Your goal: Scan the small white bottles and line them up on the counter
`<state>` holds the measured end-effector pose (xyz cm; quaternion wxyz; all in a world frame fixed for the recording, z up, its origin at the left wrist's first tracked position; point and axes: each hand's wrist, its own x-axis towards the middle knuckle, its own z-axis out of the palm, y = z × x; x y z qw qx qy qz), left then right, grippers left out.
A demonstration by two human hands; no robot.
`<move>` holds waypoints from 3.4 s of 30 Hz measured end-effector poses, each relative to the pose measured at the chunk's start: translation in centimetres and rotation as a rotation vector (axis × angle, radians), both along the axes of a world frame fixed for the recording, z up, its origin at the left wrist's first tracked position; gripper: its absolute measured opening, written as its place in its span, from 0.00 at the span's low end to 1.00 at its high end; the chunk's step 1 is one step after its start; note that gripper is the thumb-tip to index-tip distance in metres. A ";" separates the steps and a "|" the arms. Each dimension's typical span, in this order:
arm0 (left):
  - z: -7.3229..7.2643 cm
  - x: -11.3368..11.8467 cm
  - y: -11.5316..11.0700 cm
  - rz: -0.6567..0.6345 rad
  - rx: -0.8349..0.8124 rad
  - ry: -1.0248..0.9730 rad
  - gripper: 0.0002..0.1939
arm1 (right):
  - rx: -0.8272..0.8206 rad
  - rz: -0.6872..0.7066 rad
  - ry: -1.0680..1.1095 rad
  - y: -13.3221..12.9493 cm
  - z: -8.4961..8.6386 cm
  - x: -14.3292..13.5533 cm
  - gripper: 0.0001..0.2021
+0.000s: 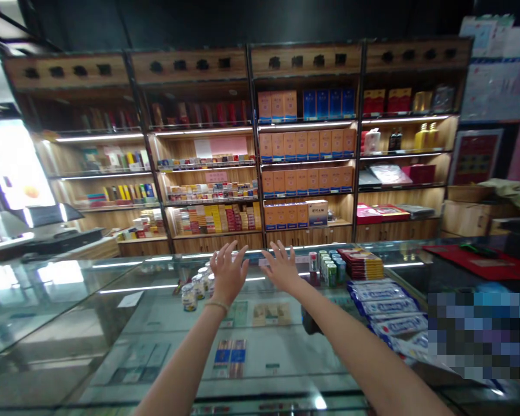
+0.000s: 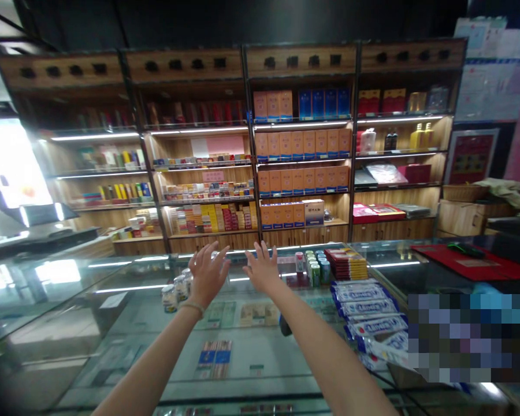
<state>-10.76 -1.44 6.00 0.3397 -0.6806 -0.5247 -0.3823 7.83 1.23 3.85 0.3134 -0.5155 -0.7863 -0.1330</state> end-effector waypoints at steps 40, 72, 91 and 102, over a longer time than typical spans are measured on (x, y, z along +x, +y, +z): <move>-3.4 17.5 10.6 -0.227 -0.255 -0.040 0.23 | -0.176 -0.289 -0.008 6.3 0.5 19.0 0.21; -7.8 19.1 11.8 -0.230 -0.683 -0.090 0.12 | -0.286 -0.229 -0.085 8.5 0.3 16.6 0.08; -7.2 17.7 10.6 -0.326 -0.663 -0.046 0.04 | -0.183 -0.197 -0.138 4.8 0.2 15.4 0.08; -3.0 12.7 6.1 -0.335 -0.414 -0.054 0.05 | 0.010 -0.085 0.049 1.1 2.7 14.9 0.08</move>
